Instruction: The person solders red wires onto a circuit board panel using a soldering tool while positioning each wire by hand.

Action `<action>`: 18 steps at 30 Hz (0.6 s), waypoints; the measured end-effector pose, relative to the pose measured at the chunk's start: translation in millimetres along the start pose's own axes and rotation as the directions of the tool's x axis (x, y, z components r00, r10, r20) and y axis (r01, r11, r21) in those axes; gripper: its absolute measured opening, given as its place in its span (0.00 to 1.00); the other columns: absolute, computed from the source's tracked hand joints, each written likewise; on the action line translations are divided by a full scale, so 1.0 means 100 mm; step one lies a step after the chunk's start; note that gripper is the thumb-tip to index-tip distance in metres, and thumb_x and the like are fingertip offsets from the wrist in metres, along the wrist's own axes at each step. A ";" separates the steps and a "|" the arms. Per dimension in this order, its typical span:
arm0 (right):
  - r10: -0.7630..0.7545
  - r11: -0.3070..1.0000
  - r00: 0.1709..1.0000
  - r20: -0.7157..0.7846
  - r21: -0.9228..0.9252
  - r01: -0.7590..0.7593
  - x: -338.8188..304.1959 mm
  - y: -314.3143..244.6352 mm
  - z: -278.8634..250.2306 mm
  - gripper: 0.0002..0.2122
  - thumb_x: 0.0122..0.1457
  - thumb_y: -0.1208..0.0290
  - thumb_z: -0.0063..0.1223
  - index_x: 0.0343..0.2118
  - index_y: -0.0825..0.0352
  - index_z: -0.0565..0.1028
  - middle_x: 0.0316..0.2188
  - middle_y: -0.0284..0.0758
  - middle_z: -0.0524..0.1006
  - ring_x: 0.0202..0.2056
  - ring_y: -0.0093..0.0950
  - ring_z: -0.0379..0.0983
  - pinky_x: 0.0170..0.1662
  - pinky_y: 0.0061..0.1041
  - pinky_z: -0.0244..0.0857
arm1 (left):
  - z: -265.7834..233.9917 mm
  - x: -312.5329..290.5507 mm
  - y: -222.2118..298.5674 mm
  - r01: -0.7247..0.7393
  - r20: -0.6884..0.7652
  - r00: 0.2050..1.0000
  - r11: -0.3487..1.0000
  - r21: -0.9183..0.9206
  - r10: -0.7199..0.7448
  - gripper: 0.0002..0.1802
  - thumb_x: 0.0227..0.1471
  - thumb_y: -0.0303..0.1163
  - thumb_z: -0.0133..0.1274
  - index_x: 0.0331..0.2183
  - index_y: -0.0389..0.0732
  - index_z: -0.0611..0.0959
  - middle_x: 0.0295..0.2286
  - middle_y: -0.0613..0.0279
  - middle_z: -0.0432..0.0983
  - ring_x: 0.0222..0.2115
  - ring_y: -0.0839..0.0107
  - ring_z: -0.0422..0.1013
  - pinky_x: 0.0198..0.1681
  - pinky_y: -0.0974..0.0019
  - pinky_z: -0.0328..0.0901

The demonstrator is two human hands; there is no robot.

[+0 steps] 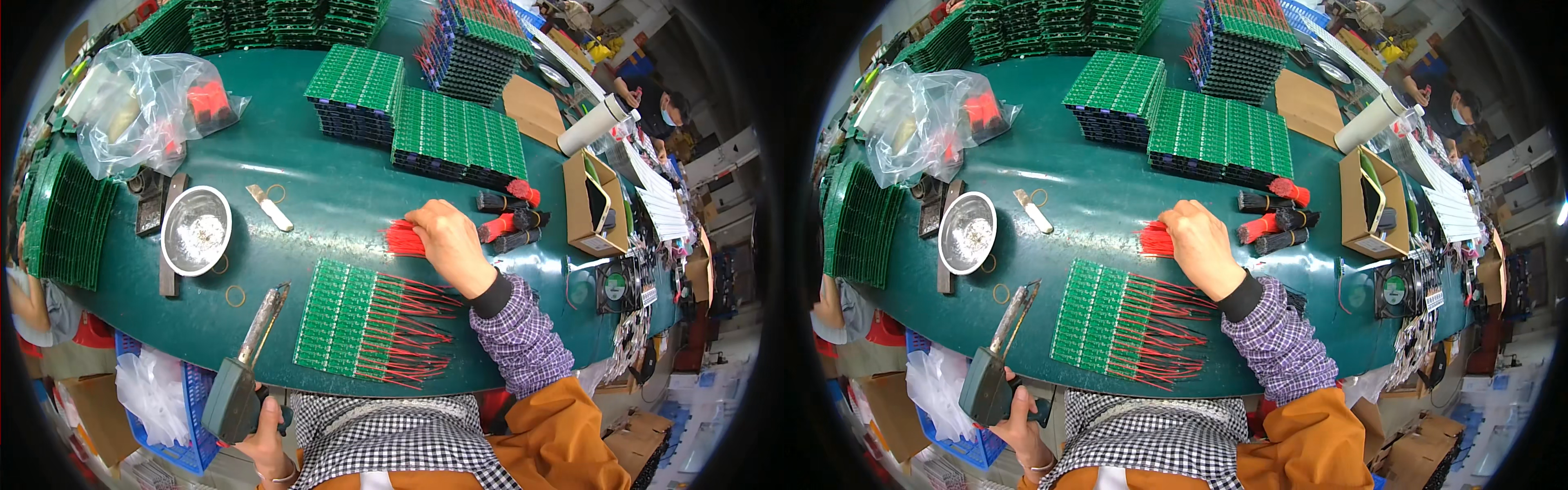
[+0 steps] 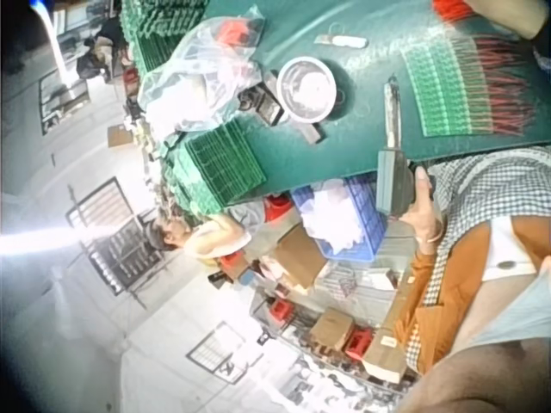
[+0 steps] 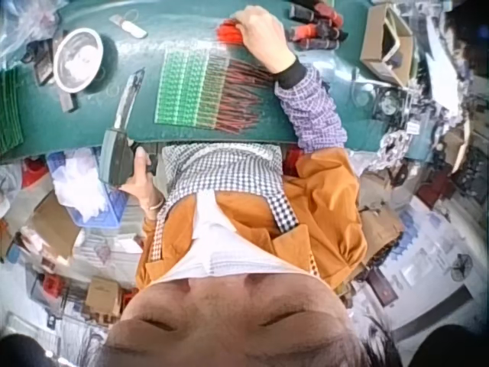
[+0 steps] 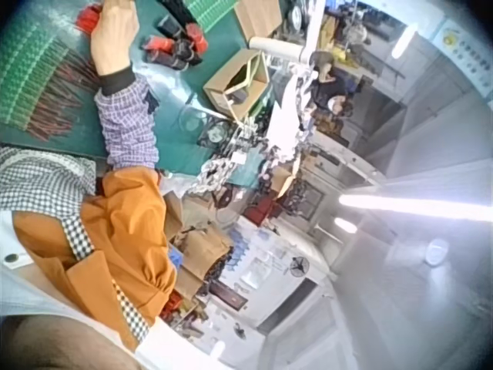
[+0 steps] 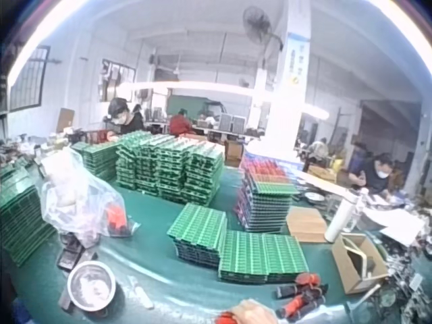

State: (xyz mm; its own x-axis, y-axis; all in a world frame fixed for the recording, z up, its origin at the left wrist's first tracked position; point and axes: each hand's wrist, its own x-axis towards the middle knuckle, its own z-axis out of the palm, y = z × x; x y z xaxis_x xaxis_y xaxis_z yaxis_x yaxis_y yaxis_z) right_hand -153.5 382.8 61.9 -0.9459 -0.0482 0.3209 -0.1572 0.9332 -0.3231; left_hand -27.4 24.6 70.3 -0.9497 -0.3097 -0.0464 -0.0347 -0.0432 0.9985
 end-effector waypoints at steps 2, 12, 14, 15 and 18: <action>-0.021 1.000 1.000 -0.015 -0.004 0.021 -0.01 0.00 -0.01 0.09 0.52 0.85 0.53 0.35 0.69 0.81 0.33 0.39 0.77 0.41 0.41 0.76 0.42 0.39 0.73 | 0.00 0.02 -0.02 -0.002 0.017 1.000 1.000 0.008 0.002 0.23 0.51 0.17 0.61 0.50 0.27 0.77 0.41 0.49 0.79 0.21 0.74 0.70 0.23 0.70 0.63; -0.043 0.992 0.998 0.039 -0.114 0.048 0.02 -0.05 -0.05 0.13 0.51 0.86 0.53 0.40 0.67 0.76 0.36 0.37 0.71 0.43 0.38 0.73 0.44 0.37 0.71 | 0.05 0.06 -0.02 0.037 0.031 0.999 0.999 -0.027 -0.036 0.25 0.51 0.15 0.60 0.52 0.26 0.76 0.43 0.48 0.78 0.22 0.72 0.71 0.23 0.69 0.64; -0.039 0.992 0.998 0.045 -0.121 0.044 0.01 -0.01 -0.01 0.11 0.52 0.85 0.53 0.39 0.67 0.77 0.36 0.37 0.72 0.43 0.38 0.73 0.45 0.37 0.71 | 0.07 0.06 -0.02 0.046 0.021 0.999 0.999 -0.027 -0.045 0.25 0.51 0.15 0.60 0.52 0.26 0.76 0.43 0.48 0.78 0.22 0.72 0.71 0.22 0.70 0.64; -0.041 0.995 0.999 0.022 -0.093 0.043 0.00 0.00 0.00 0.09 0.55 0.83 0.55 0.38 0.67 0.79 0.34 0.37 0.74 0.41 0.39 0.75 0.43 0.37 0.71 | 0.07 0.06 -0.03 0.053 0.012 0.999 0.998 -0.027 -0.053 0.25 0.51 0.15 0.60 0.52 0.26 0.76 0.43 0.48 0.78 0.22 0.72 0.71 0.22 0.70 0.64; -0.041 0.998 0.999 -0.008 -0.055 0.040 0.00 -0.01 -0.02 0.06 0.57 0.80 0.58 0.36 0.68 0.83 0.32 0.37 0.78 0.37 0.39 0.77 0.39 0.37 0.72 | 0.08 0.08 -0.02 0.057 0.012 0.998 0.997 -0.042 -0.057 0.25 0.51 0.15 0.60 0.51 0.26 0.76 0.43 0.47 0.78 0.22 0.72 0.71 0.22 0.70 0.64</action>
State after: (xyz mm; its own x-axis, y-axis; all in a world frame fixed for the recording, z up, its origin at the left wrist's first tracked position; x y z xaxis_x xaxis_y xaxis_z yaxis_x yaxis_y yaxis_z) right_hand -152.7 383.1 64.2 -0.9363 -0.0833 0.3412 -0.1794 0.9487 -0.2605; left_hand -37.9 30.1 67.8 -0.9497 -0.2958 -0.1026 -0.0758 -0.1008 0.9920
